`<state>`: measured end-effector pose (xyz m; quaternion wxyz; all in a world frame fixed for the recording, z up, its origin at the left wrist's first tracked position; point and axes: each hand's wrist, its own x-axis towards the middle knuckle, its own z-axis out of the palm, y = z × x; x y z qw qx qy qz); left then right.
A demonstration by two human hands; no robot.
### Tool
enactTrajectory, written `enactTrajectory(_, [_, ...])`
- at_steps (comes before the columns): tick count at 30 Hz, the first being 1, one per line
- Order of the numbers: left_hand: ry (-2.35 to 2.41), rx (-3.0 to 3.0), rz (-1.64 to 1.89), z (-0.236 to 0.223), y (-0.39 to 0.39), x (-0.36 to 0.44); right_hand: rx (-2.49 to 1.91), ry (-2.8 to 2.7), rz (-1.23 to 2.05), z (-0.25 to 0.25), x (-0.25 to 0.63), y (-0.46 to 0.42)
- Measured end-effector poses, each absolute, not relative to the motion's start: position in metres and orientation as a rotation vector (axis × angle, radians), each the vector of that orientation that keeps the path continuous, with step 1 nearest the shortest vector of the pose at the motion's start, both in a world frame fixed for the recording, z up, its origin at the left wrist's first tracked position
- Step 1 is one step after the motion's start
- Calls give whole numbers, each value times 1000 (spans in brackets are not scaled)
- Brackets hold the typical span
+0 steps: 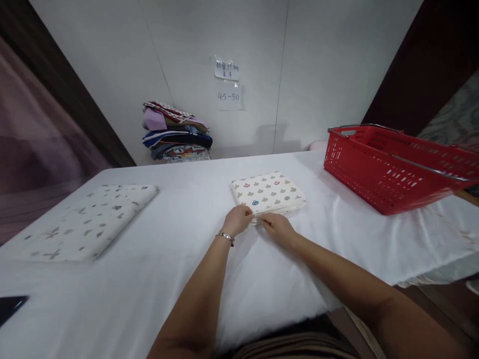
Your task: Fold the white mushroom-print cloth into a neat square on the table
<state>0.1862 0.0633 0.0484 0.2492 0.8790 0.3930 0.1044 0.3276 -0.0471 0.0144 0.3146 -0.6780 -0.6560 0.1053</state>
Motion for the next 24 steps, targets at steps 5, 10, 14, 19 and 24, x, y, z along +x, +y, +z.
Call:
enactTrajectory(5, [1057,2357,264,49,64,185,-1835,-1618,380,17,319,-42])
enactTrajectory(10, [1047,2362,288,50,65,184,-1760,-1599,420,20,311,-40])
enactTrajectory(14, [1055,2373,280,50,65,185,-1703,-1481,528,16,303,-39])
enactTrajectory(19, [1074,2389,273,50,65,185,-1579,-915,1085,16,289,-34])
enactTrajectory(24, [1060,2402,270,51,64,184,-1350,-517,1284,24,284,-29])
